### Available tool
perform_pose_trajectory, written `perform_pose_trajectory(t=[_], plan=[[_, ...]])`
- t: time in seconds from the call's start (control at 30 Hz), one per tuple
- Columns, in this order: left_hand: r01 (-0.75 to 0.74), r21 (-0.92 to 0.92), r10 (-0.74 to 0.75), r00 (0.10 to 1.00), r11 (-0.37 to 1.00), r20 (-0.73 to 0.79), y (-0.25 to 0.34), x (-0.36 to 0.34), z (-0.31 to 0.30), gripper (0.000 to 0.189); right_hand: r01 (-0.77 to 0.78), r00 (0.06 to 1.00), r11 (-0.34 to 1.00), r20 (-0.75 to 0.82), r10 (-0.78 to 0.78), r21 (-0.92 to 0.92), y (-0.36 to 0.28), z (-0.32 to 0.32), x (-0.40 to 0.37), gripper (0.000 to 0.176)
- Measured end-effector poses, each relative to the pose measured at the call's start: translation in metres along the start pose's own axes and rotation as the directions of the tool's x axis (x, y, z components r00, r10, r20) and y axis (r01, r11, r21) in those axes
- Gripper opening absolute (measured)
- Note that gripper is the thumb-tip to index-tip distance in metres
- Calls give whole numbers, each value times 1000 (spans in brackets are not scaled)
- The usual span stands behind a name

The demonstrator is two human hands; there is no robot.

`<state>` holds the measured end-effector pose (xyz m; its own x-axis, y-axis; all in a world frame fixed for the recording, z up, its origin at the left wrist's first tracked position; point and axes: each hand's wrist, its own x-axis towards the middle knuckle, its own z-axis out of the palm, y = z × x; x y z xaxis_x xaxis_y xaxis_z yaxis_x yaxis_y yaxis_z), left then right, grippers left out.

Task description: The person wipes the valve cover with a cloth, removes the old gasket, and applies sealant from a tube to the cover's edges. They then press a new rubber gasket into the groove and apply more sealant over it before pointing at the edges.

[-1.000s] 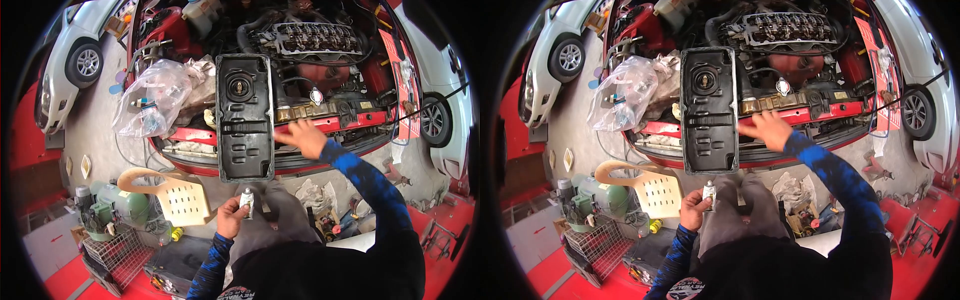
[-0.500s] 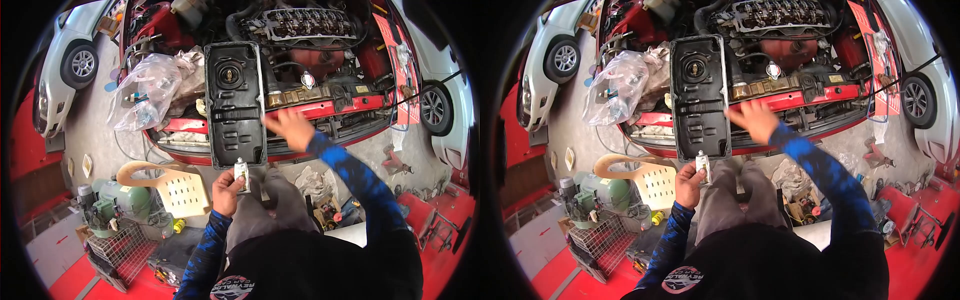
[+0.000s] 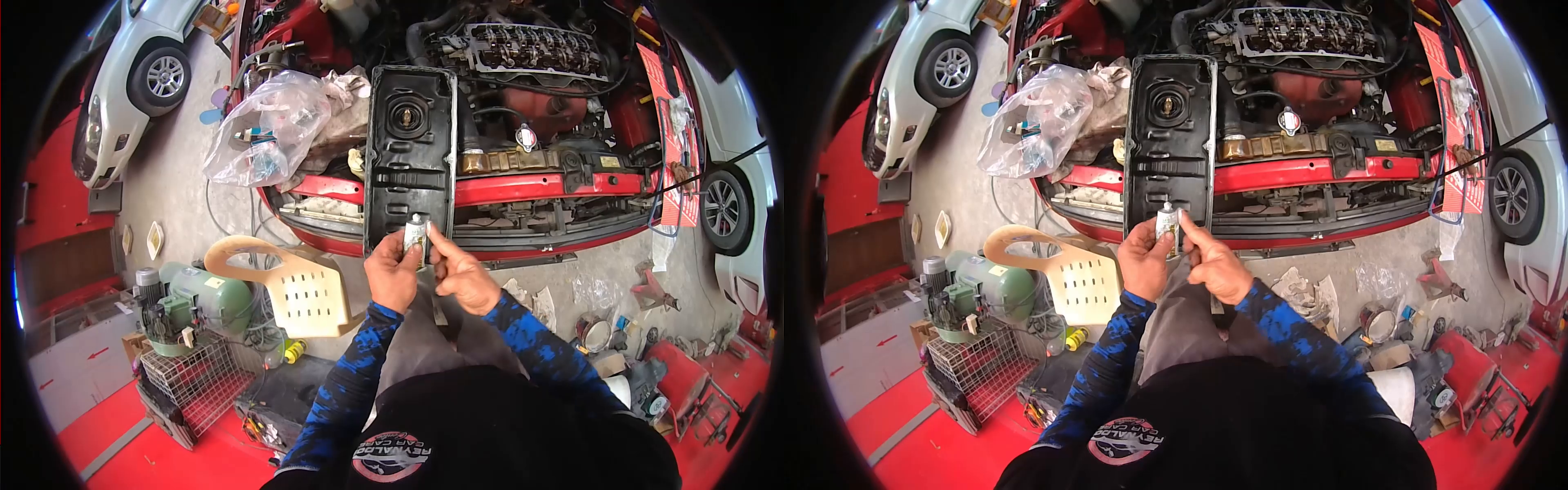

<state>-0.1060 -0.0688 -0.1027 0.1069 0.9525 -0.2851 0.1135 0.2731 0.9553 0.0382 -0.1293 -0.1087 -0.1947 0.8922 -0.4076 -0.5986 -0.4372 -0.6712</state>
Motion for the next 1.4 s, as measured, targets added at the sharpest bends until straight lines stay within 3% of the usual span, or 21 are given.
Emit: perform_pose_trajectory(t=[0.07,0.13,0.17,0.23,0.27,0.33,0.4,0.43,0.47,0.5,0.6,0.67,0.77,0.93,1.0,1.07,1.13,1.23,1.27,1.33,1.4], plan=[[-68,76,70,997,995,-22,-1,2,0,29,-5,1000,984,-29,10,176,6,9,1,106],[-239,324,258,966,915,-17,3,3,0,31,10,1000,972,-20,-5,234,11,10,2,104],[-239,326,258,966,915,-16,7,3,0,31,22,1000,957,-19,-18,290,12,11,1,102],[-418,609,483,873,674,65,16,1,-1,32,9,999,938,26,-19,345,11,14,-4,100],[-419,608,483,873,674,67,15,0,-3,32,-5,997,917,69,-24,398,9,17,-9,98],[-360,665,380,917,654,123,6,-2,-10,34,28,993,949,103,-63,313,-2,23,-22,92],[-395,625,414,902,673,123,-21,-6,-19,32,253,955,967,151,-257,43,-25,14,-31,89],[-284,537,287,955,795,79,-33,-11,-23,30,421,907,874,123,-403,-243,-35,0,-25,87],[-157,436,149,987,886,53,-39,-17,-26,29,390,903,748,63,-425,-537,-46,-15,-19,90],[-24,333,3,998,943,63,-36,-24,-29,27,331,906,674,23,-423,-661,-48,-36,-5,92],[97,203,-110,992,974,53,-53,-37,-38,25,218,892,437,-5,-453,-873,-38,-83,45,96],[119,165,-133,988,979,80,-54,-43,-43,25,242,880,464,-8,-475,-852,-32,-97,70,96],[139,146,-153,984,980,96,-56,-48,-54,27,201,870,340,7,-493,-919,-22,-103,85,94],[135,184,-161,978,974,135,-58,-48,-71,30,223,830,278,32,-557,-934,-4,-103,84,94],[164,198,-195,969,966,151,-57,-47,-78,31,89,858,144,3,-514,-986,-1,-93,69,96],[187,213,-226,959,959,172,-54,-46,-83,32,97,827,62,46,-560,-993,12,-79,45,94],[189,210,-227,959,959,172,-52,-47,-87,32,53,868,-47,70,-492,-997,22,-64,15,93],[188,218,-229,957,958,178,-54,-48,-95,32,199,913,-91,218,-345,-976,22,-60,-18,89],[190,213,-229,957,959,178,-57,-47,-96,32,198,914,-96,219,-341,-976,9,-59,-13,89],[139,186,-166,976,973,144,-63,-48,-97,30,172,912,87,125,-391,-981,-28,-70,14,88],[142,190,-173,973,971,154,-63,-47,-97,30,102,911,-1,94,-401,-995,-64,-82,51,87]])
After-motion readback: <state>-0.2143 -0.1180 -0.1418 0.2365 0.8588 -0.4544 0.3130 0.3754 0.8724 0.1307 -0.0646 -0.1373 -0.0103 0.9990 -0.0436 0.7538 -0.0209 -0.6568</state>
